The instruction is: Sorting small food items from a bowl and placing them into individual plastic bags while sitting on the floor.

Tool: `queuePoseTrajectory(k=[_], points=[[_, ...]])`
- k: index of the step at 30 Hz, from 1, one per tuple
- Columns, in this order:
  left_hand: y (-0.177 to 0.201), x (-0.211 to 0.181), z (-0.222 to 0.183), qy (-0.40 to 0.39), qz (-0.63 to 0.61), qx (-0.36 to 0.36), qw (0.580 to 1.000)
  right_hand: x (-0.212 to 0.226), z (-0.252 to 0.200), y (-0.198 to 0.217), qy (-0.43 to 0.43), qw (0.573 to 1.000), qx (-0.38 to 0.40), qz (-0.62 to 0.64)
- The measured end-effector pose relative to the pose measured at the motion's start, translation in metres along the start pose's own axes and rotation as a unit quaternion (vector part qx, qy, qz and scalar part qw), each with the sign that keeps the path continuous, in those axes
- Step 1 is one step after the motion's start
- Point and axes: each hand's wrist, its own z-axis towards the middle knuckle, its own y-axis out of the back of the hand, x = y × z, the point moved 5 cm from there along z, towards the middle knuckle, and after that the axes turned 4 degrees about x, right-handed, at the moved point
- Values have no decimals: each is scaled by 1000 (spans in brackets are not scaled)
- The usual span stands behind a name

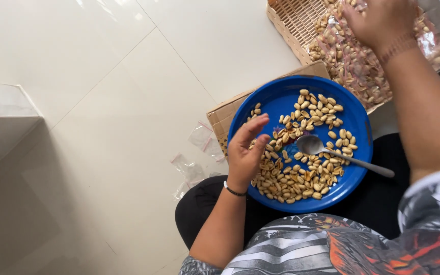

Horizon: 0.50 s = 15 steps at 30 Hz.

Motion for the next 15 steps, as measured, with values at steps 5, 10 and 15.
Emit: queuePoseTrajectory(k=[5, 10, 15], points=[[27, -2, -9, -39, -42, -125, 991, -23, -149, 83, 40, 998, 13, -48], [62, -14, -18, -68, 11, -234, 970, -38, -253, 117, -160, 917, 212, 299], [103, 24, -22, -26, -34, -321, 946, -19, -260, 112, -209, 766, 332, 509]])
